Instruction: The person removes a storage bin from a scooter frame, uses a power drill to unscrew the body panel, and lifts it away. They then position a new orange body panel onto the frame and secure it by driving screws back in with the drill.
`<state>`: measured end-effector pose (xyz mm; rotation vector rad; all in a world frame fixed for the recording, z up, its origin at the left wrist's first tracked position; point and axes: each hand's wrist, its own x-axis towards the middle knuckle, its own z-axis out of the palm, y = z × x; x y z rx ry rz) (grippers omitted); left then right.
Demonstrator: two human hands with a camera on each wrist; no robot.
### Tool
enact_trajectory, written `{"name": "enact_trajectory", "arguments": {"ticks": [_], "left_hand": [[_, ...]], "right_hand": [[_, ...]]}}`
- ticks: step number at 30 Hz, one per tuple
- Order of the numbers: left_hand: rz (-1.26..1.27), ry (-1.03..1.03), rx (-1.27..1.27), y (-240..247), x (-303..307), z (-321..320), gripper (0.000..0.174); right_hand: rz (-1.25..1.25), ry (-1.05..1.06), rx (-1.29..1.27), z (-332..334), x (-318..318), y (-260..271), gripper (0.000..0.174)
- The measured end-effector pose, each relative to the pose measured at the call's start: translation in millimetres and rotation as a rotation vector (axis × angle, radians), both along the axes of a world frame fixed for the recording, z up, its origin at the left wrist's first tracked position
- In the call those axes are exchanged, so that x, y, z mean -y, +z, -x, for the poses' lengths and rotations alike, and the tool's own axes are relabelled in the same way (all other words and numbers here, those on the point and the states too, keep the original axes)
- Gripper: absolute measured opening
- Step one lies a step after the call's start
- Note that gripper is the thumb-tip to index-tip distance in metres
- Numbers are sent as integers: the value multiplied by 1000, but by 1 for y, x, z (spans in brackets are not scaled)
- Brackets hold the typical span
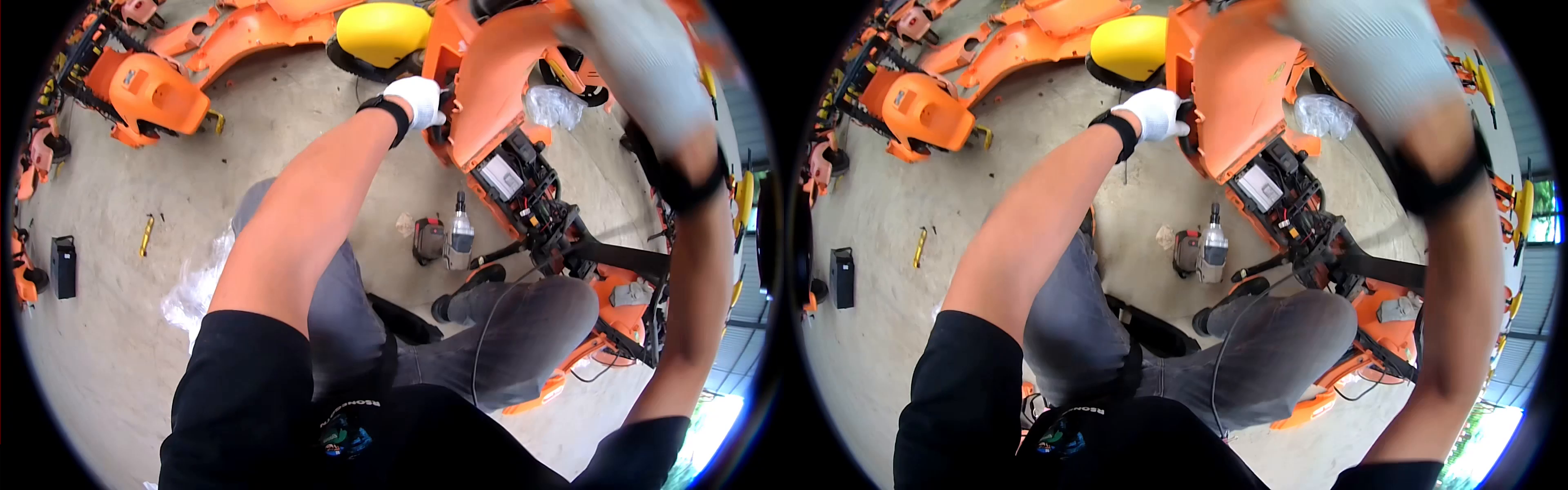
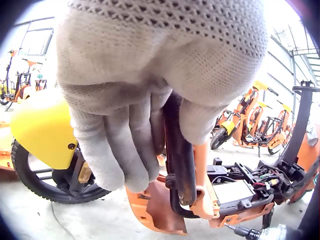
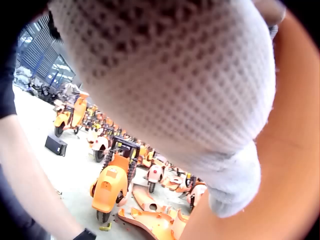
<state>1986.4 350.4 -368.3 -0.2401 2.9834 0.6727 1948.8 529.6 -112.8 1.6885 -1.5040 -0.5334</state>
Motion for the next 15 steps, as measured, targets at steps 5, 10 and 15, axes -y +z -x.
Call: {"name": "enact_trajectory", "arguments": {"ticks": [5, 10, 15], "left_hand": [[-14, -42, 50, 5, 5, -6, 33], [-42, -22, 30, 13, 4, -15, 33], [-53, 18, 30, 8, 0, -12, 33]], "right_hand": [[0, -182, -47, -21, 36, 0, 21], [18, -405, -156, -40, 94, 1, 16], [18, -178, 2, -16, 29, -4, 35]]}}
